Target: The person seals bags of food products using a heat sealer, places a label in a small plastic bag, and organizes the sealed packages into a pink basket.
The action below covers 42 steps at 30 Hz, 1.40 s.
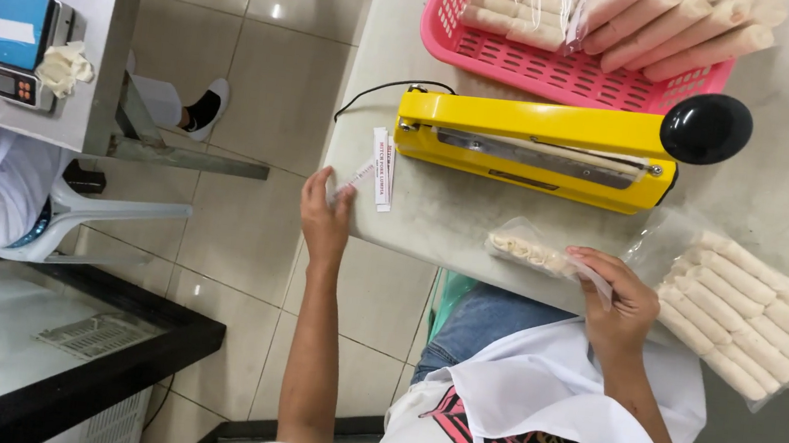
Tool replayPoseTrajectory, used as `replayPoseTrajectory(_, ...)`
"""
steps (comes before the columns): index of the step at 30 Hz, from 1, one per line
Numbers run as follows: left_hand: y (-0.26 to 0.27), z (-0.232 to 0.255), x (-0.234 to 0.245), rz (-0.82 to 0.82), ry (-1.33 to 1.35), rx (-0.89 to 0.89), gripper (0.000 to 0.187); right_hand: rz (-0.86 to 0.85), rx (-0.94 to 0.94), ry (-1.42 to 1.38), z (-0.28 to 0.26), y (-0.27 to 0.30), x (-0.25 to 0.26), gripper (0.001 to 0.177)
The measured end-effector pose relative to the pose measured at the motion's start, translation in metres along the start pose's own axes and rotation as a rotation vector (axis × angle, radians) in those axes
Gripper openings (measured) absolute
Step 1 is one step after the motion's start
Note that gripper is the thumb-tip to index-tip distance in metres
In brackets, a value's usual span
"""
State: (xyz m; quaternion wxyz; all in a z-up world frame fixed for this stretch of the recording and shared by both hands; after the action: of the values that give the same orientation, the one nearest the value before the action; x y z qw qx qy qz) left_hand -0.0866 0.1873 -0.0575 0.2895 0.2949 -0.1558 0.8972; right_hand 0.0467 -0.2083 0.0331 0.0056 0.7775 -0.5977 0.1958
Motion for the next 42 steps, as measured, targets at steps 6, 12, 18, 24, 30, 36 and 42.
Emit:
replayPoseTrajectory(6,-0.018,-0.040,0.003,0.066,-0.057,-0.057,0.031,0.003,-0.005,-0.010,-0.001,0.003,0.003,0.014)
replayPoseTrajectory(12,-0.030,-0.057,0.021,0.106,-0.034,0.014,0.017,0.005,-0.058,-0.055,0.008,0.002,0.001,0.014)
replayPoseTrajectory(18,-0.028,0.015,0.038,0.062,0.562,0.118,0.022,0.024,-0.058,-0.085,0.007,0.001,-0.001,0.011)
replayPoseTrajectory(24,-0.021,0.097,0.020,-0.057,1.154,0.035,0.035,0.021,-0.083,-0.131,0.003,0.003,-0.002,0.012)
replayPoseTrajectory(30,-0.014,0.150,-0.002,-0.325,1.159,-0.008,0.072,0.037,-0.091,-0.235,0.016,0.002,-0.005,0.021)
replayPoseTrajectory(36,0.001,0.219,-0.006,-0.482,0.536,-0.344,0.016,0.183,-0.201,-0.524,0.051,0.012,-0.021,0.037)
replayPoseTrajectory(42,0.036,0.316,-0.003,-0.608,0.071,-1.014,0.016,0.205,-0.129,-0.564,0.048,0.014,-0.022,0.028)
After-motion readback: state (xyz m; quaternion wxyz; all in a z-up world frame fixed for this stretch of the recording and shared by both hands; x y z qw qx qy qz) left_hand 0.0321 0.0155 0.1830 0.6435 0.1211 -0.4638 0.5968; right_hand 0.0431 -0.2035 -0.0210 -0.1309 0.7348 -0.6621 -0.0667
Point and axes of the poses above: each hand's wrist, its own y-axis away from the middle knuckle, its own x-axis out of the back of the hand, z = x × y, the point moved 4 cm from there along -y, towards the middle knuckle, and after that the axes turned 9 degrees about y, right-handed, at the moved point
